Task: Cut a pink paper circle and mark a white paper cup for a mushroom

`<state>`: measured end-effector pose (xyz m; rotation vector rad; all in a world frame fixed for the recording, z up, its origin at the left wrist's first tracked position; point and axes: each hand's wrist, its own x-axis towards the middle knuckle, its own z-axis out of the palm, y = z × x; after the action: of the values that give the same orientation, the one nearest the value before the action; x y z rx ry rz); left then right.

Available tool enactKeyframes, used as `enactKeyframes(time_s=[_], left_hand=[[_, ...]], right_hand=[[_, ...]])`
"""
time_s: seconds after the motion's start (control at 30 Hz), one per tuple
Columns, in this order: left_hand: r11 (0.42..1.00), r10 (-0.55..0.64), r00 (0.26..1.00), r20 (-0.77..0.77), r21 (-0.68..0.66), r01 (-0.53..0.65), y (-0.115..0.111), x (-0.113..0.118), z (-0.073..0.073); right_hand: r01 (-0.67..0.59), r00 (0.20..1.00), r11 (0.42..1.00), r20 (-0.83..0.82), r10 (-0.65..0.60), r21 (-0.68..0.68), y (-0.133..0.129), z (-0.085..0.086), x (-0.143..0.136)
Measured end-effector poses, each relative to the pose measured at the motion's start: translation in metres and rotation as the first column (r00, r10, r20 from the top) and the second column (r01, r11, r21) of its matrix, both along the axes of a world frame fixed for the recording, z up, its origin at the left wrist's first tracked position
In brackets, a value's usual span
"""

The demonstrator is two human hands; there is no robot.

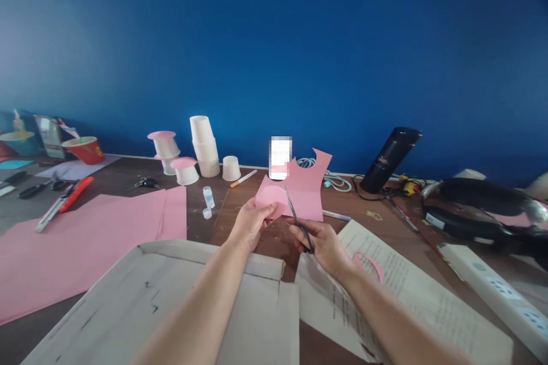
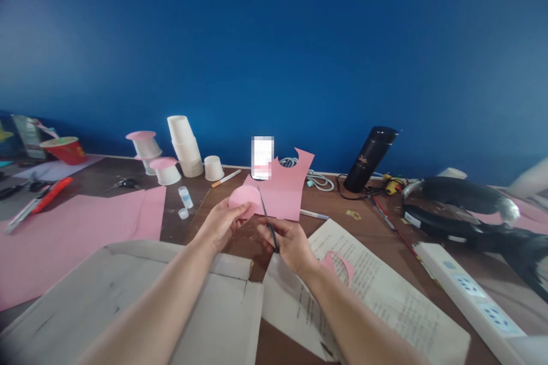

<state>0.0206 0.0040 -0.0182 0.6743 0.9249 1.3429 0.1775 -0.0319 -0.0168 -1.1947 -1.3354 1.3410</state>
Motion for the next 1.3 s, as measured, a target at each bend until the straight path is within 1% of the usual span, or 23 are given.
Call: enactKeyframes(time_s=[0.13, 0.3, 0.37, 0.53, 0.6, 0.77, 0.97, 1.17, 1.3], left_hand=[[0.998, 0.057, 0.996, 0.074, -0.010, -0.056, 0.002, 0.000, -0.004], [0.997, 0.074, 0.975, 0.211, -0.034, -0.069, 0.002, 0.007, -0.007], [0.996, 0.089, 0.969, 0.231, -0.051, -0.079, 0.001, 0.010, -0.007], [0.993, 0.115, 0.982, 0.152, 0.004, -0.117, 0.000, 0.011, -0.004], [0.993, 0.109, 0.988, 0.113, 0.026, -0.113, 0.000, 0.010, -0.004], [0.994, 0.100, 0.995, 0.003, 0.034, -0.100, 0.001, 0.008, -0.006], [0.995, 0.095, 0.995, 0.020, 0.028, -0.096, 0.001, 0.008, -0.007], [0.995, 0.087, 0.995, 0.040, 0.043, -0.088, 0.001, 0.009, -0.006], [0.995, 0.087, 0.996, 0.028, 0.047, -0.088, 0.002, 0.007, -0.007]], right_hand=[[0.001, 1.000, 1.000, 0.006, -0.001, -0.001, 0.001, -0.003, 0.001], [-0.010, 0.999, 1.000, 0.042, 0.009, 0.019, 0.001, -0.005, 0.003], [-0.017, 0.999, 0.999, 0.049, 0.016, 0.031, 0.001, -0.005, 0.003], [-0.012, 1.000, 1.000, 0.020, 0.012, 0.005, 0.001, -0.004, 0.002], [-0.009, 1.000, 1.000, 0.015, 0.009, 0.001, 0.001, -0.004, 0.002], [0.005, 1.000, 1.000, 0.009, -0.005, -0.012, 0.001, -0.002, 0.002], [0.000, 1.000, 1.000, 0.008, 0.000, -0.007, 0.001, -0.001, 0.001], [0.023, 1.000, 1.000, 0.004, -0.023, -0.016, -0.002, 0.004, -0.001], [0.009, 1.000, 1.000, -0.002, -0.009, -0.007, -0.001, 0.000, 0.001]])
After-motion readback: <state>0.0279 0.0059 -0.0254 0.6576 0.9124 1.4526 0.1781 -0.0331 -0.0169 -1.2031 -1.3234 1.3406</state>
